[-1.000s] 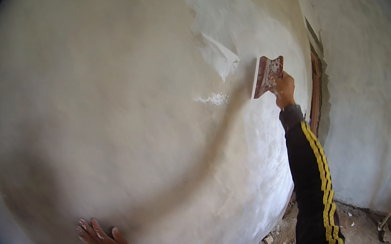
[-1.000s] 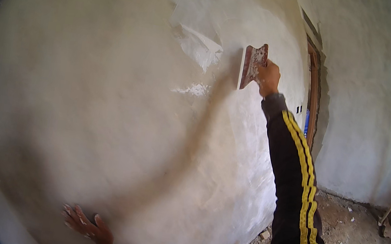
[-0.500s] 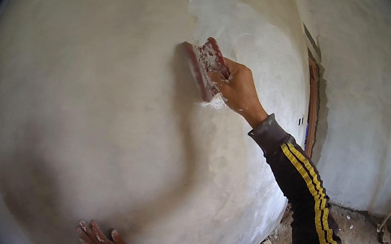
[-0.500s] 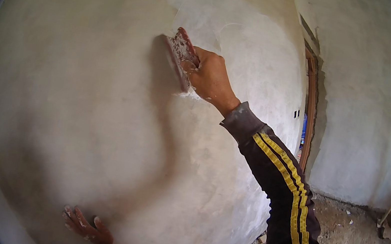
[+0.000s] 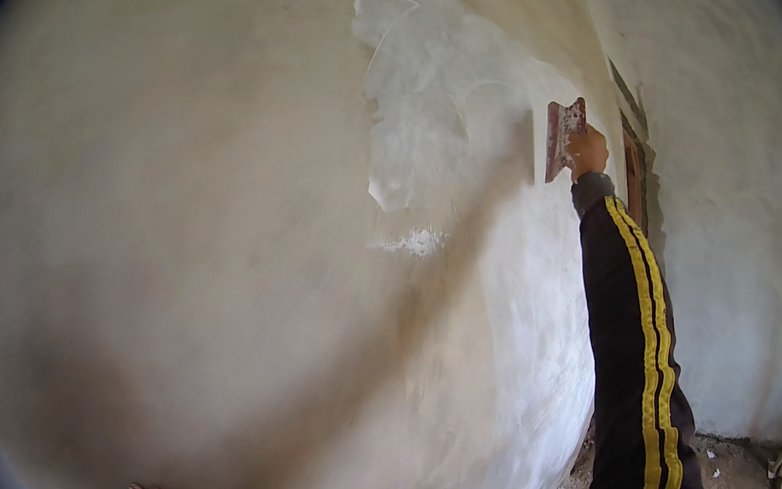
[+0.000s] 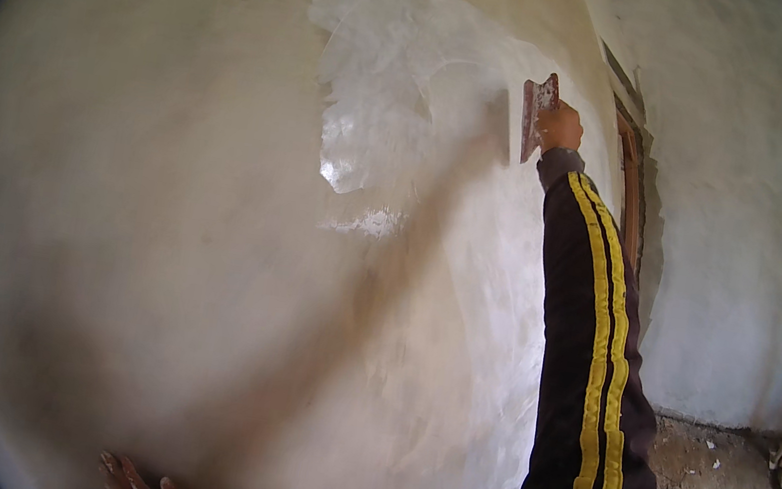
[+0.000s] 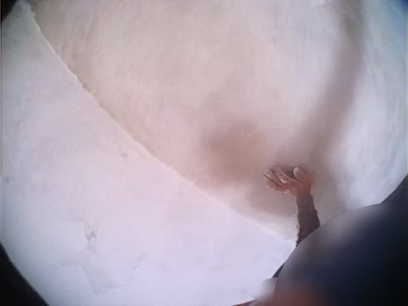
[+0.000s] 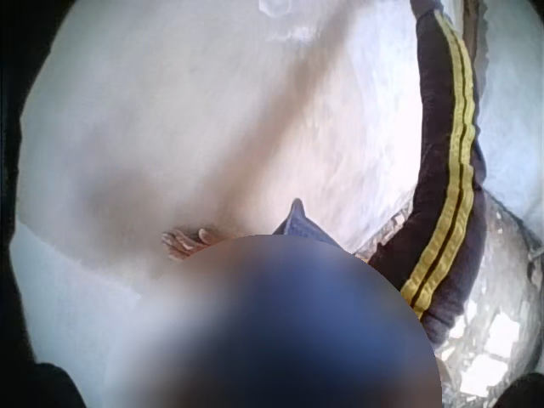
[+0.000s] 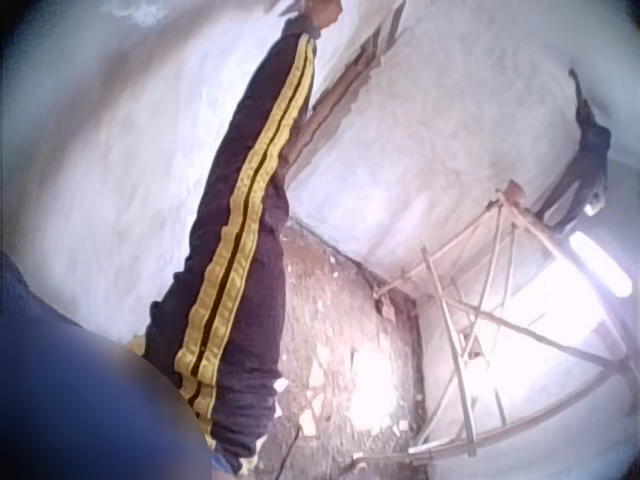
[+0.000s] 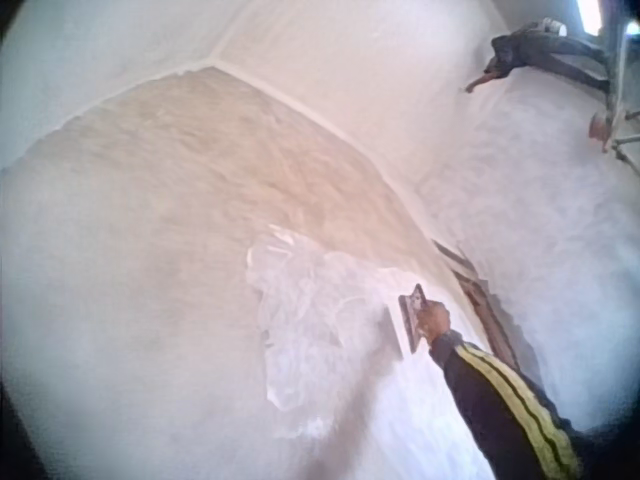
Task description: The person applies white plaster to a wall using a trowel, repeatedly smoothing and leveling the surface. They periodically dip the trowel into a bucket of water to clean it and continue spreading plaster across the wall.
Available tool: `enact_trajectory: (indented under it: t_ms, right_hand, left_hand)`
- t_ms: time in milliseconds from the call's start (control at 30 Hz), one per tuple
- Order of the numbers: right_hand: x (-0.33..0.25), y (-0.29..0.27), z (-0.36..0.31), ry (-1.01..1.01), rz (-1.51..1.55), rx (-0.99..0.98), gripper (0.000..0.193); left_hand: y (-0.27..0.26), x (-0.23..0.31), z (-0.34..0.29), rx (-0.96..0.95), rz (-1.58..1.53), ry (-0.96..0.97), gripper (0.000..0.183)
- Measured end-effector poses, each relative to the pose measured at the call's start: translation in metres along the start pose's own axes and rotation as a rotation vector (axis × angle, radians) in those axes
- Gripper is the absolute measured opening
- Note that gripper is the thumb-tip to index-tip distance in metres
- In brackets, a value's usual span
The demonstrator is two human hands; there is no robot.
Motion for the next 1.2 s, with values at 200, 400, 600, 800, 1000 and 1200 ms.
enact_trajectory:
  t_ms: [200, 400, 600, 800, 1000, 1200]
  right_hand:
    - [-0.002, 0.054, 0.08, 0.018, 0.509, -0.334, 0.029]
    - [-0.08, 0.045, 0.02, -0.228, 0.6, -0.715, 0.031]
    - [-0.141, -0.007, -0.083, -0.36, 0.524, -0.745, 0.038]
    - [-0.152, -0.068, -0.154, -0.522, 0.262, -0.7, 0.033]
    - [-0.106, -0.096, -0.237, -0.465, 0.149, -0.752, 0.026]
    - [-0.126, -0.056, -0.212, -0.409, 0.052, -0.231, 0.03]
  left_hand:
    - [0.005, 0.007, 0.001, -0.009, 0.036, 0.011, 0.072]
    - [0.004, 0.004, -0.006, -0.007, -0.002, -0.018, 0.074]
    - [-0.024, 0.002, -0.002, -0.027, -0.01, -0.025, 0.075]
    - [-0.085, -0.007, 0.005, -0.046, -0.002, -0.032, 0.076]
    - [-0.081, -0.01, 0.001, -0.08, -0.018, -0.017, 0.072]
    - [-0.052, -0.004, -0.003, -0.053, -0.002, 0.018, 0.069]
Point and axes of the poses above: each hand's wrist, its own z-axis towards the middle knuckle, its own y-axis out of the palm, x = y × z, the point moved 2 cm from there along z, towards the middle knuckle, and after that the axes turned 12 degrees about y, right-handed, at the moved point
